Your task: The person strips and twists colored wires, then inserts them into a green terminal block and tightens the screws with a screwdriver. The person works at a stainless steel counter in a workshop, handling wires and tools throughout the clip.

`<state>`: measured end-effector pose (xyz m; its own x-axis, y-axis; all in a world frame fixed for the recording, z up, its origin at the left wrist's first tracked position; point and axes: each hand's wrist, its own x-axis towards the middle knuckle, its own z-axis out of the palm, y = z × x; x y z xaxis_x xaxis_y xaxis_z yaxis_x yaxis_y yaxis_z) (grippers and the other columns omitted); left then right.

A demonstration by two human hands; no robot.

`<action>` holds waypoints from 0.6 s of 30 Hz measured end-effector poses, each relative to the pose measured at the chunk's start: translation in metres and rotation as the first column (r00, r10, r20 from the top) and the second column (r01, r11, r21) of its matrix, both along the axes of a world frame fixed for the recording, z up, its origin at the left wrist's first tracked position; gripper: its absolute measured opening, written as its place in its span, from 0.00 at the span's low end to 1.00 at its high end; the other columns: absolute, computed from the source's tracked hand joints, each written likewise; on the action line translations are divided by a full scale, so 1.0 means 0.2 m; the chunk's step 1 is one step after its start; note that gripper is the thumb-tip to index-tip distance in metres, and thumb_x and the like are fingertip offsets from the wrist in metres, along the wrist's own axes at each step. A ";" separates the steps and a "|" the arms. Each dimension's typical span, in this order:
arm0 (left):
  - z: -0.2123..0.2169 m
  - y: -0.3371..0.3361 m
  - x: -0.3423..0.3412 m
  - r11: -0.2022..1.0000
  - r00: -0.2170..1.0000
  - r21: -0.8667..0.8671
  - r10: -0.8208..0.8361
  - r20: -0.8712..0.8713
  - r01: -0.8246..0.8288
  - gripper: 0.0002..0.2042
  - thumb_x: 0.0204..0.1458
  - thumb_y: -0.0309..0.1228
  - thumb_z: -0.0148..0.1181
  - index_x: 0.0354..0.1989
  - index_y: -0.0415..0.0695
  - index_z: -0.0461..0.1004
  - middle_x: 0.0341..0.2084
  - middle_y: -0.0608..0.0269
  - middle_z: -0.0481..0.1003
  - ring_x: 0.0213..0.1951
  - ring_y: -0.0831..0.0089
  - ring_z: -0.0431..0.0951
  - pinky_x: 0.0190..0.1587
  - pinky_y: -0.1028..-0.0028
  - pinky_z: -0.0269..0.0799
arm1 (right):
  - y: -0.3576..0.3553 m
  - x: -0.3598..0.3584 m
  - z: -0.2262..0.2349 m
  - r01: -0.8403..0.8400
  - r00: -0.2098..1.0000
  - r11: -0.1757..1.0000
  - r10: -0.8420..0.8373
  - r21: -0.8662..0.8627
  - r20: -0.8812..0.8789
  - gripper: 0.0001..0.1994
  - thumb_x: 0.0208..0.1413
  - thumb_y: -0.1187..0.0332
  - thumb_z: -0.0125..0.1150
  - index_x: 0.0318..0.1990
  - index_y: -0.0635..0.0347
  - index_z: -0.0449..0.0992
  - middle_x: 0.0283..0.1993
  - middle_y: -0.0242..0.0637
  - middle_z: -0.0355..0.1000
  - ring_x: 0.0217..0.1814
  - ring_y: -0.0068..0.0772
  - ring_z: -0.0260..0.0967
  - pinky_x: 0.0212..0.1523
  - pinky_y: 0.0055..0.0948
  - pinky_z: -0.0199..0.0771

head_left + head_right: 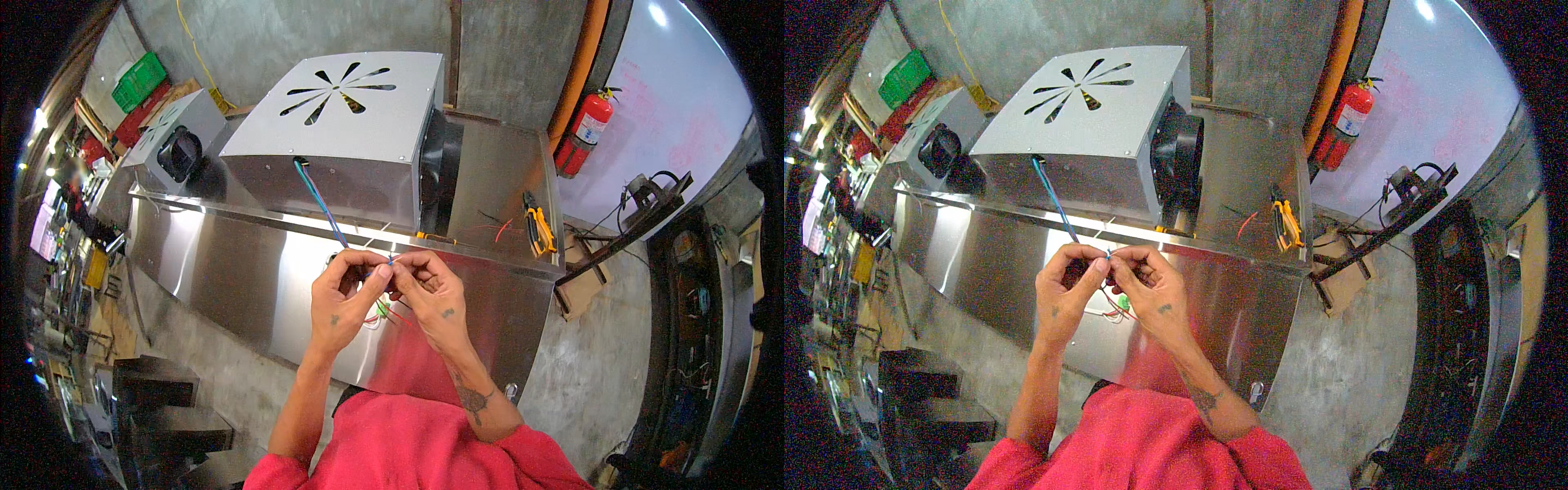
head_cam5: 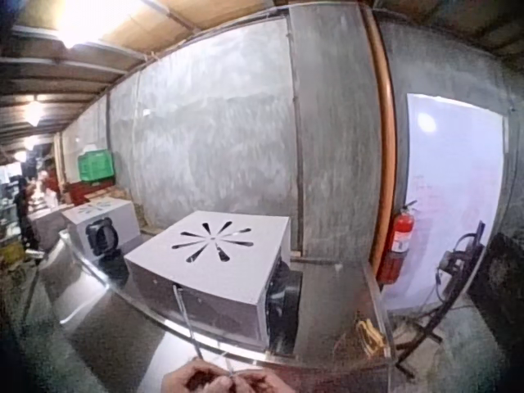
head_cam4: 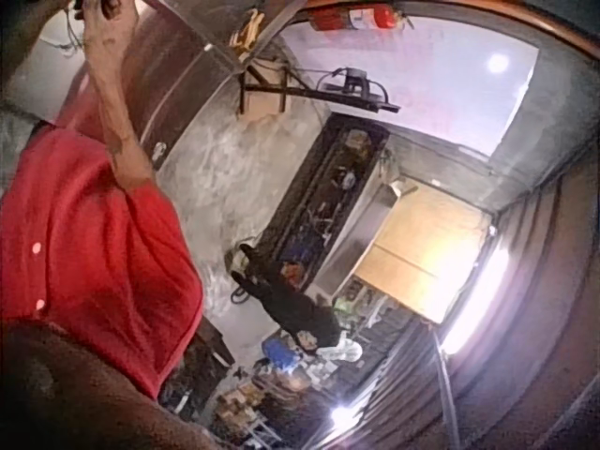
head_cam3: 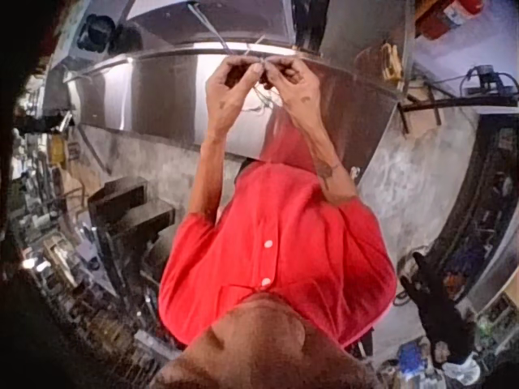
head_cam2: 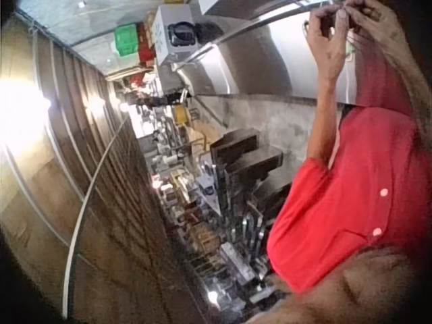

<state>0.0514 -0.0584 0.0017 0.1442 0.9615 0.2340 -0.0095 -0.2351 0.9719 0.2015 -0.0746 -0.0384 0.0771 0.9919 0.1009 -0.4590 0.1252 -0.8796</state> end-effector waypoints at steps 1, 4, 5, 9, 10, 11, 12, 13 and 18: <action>0.00 0.00 0.01 1.000 1.000 -0.006 0.019 0.019 -0.019 0.08 0.65 0.29 0.68 0.47 0.38 0.80 0.36 0.67 0.81 0.38 0.83 0.79 0.42 0.80 0.74 | 0.00 0.00 -0.01 -0.012 1.000 1.000 0.012 0.005 0.004 0.12 0.71 0.68 0.65 0.54 0.67 0.78 0.47 0.38 0.81 0.44 0.23 0.80 0.45 0.25 0.84; 0.00 0.00 0.00 0.999 0.999 -0.037 0.034 0.006 -0.033 0.09 0.64 0.30 0.69 0.47 0.38 0.80 0.37 0.66 0.82 0.38 0.82 0.80 0.44 0.79 0.75 | -0.01 -0.02 -0.01 -0.011 1.000 1.000 0.010 0.005 0.018 0.12 0.72 0.68 0.65 0.54 0.67 0.78 0.46 0.38 0.81 0.45 0.22 0.79 0.45 0.24 0.84; -0.01 0.00 0.00 0.998 0.999 -0.046 0.035 0.012 -0.035 0.10 0.64 0.30 0.69 0.47 0.38 0.80 0.37 0.66 0.82 0.39 0.82 0.80 0.44 0.79 0.76 | -0.01 -0.02 -0.01 -0.012 0.999 1.000 0.012 -0.001 0.033 0.12 0.72 0.68 0.64 0.54 0.67 0.78 0.46 0.38 0.81 0.45 0.22 0.79 0.45 0.24 0.84; -0.01 0.01 -0.01 0.997 1.000 -0.068 0.031 0.005 -0.031 0.10 0.64 0.30 0.69 0.48 0.38 0.81 0.37 0.65 0.83 0.39 0.81 0.80 0.45 0.78 0.76 | -0.01 -0.02 -0.01 -0.010 0.999 1.000 0.010 0.002 0.039 0.11 0.72 0.68 0.63 0.54 0.66 0.78 0.46 0.38 0.81 0.47 0.24 0.80 0.46 0.25 0.84; -0.01 0.01 -0.01 0.996 1.000 -0.088 0.023 0.014 -0.022 0.10 0.64 0.30 0.69 0.48 0.37 0.81 0.38 0.64 0.83 0.39 0.80 0.80 0.45 0.78 0.76 | -0.01 -0.02 0.00 -0.011 0.999 1.000 0.011 -0.007 0.039 0.11 0.72 0.68 0.63 0.54 0.66 0.78 0.46 0.38 0.81 0.47 0.24 0.80 0.46 0.25 0.84; 0.00 0.02 -0.02 0.994 1.000 -0.109 0.016 0.023 -0.013 0.10 0.64 0.30 0.70 0.48 0.37 0.81 0.38 0.64 0.83 0.39 0.80 0.80 0.46 0.77 0.76 | -0.02 -0.02 0.00 -0.012 0.999 1.000 0.012 -0.015 0.039 0.11 0.72 0.68 0.63 0.54 0.66 0.78 0.46 0.38 0.81 0.47 0.24 0.80 0.46 0.26 0.83; 0.00 0.02 -0.02 0.993 1.000 -0.119 0.010 0.028 -0.006 0.11 0.64 0.30 0.70 0.48 0.37 0.82 0.38 0.64 0.83 0.40 0.80 0.81 0.46 0.77 0.76 | -0.01 -0.02 -0.01 -0.009 0.999 1.000 0.009 -0.014 0.040 0.11 0.72 0.68 0.63 0.54 0.65 0.78 0.46 0.37 0.81 0.47 0.24 0.80 0.47 0.26 0.83; 0.00 0.02 -0.02 0.992 0.999 -0.130 0.004 0.033 0.000 0.11 0.64 0.30 0.70 0.48 0.37 0.82 0.38 0.63 0.83 0.40 0.79 0.81 0.47 0.77 0.76 | -0.01 -0.01 -0.02 -0.006 0.999 1.000 0.007 -0.013 0.040 0.10 0.72 0.68 0.63 0.54 0.65 0.78 0.46 0.37 0.82 0.47 0.24 0.80 0.47 0.26 0.83; 0.00 0.03 -0.02 0.984 0.999 -0.176 -0.011 0.045 0.019 0.11 0.63 0.30 0.70 0.48 0.35 0.82 0.38 0.62 0.84 0.41 0.77 0.82 0.48 0.75 0.77 | -0.02 -0.03 -0.02 0.018 0.999 0.999 -0.016 -0.031 0.042 0.09 0.73 0.69 0.63 0.53 0.65 0.79 0.44 0.36 0.82 0.45 0.22 0.79 0.45 0.24 0.81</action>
